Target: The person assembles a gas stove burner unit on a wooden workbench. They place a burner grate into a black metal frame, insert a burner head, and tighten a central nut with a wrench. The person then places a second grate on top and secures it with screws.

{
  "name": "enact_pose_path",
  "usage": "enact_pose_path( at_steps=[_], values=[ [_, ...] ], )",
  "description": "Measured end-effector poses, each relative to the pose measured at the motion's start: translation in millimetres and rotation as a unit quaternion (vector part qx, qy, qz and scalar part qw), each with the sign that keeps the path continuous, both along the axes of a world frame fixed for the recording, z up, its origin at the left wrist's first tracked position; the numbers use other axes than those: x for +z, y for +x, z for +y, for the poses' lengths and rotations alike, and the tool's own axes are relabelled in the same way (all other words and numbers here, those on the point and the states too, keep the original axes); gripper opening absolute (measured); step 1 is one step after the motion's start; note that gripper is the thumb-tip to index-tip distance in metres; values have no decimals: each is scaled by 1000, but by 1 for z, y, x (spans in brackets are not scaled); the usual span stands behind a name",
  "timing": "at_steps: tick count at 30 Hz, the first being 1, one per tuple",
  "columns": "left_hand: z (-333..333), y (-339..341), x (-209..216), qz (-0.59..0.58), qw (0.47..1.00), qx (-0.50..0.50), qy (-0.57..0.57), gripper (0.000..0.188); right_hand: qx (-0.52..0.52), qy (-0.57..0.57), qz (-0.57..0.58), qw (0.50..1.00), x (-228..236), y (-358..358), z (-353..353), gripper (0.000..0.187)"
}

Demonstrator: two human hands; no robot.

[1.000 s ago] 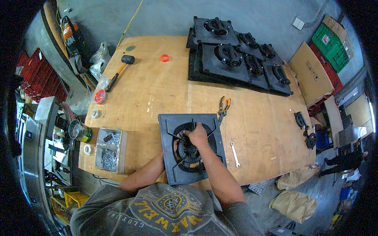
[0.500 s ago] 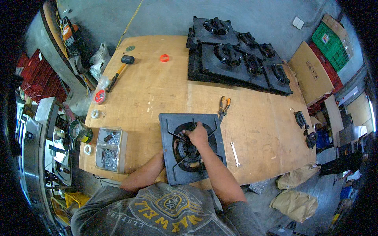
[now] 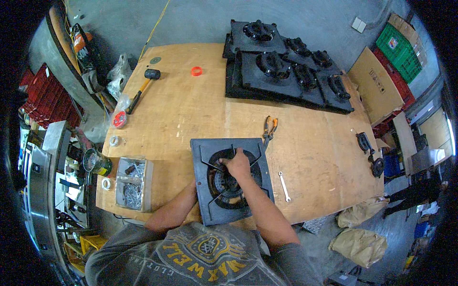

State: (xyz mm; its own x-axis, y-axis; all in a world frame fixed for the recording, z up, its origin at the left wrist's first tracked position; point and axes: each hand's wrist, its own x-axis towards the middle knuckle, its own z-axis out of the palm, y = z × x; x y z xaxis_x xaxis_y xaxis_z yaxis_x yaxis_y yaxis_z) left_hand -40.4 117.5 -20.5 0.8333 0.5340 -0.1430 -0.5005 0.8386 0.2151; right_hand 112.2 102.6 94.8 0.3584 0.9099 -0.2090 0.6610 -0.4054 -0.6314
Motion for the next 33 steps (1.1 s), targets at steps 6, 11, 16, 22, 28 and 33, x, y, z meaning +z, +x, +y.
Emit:
enact_pose_path(
  at_steps=[6,11,16,22,28,33],
  values=[
    [-1,-8,6,-51,998,-26,8,54,0,-11,10,1000,6,-1,1,77],
    [4,-14,6,-22,998,-45,34,52,-4,-9,-3,1000,2,0,0,78],
    [13,-13,8,-2,997,-47,57,51,1,-17,18,1000,2,3,3,78],
    [21,-18,9,27,995,-42,84,51,-1,5,1,1000,-2,2,0,73],
    [21,-16,9,58,993,-28,103,51,8,7,15,1000,-7,3,2,74],
    [19,-11,9,95,987,-13,128,50,-8,-7,-9,1000,9,-3,-2,75]
  ],
)
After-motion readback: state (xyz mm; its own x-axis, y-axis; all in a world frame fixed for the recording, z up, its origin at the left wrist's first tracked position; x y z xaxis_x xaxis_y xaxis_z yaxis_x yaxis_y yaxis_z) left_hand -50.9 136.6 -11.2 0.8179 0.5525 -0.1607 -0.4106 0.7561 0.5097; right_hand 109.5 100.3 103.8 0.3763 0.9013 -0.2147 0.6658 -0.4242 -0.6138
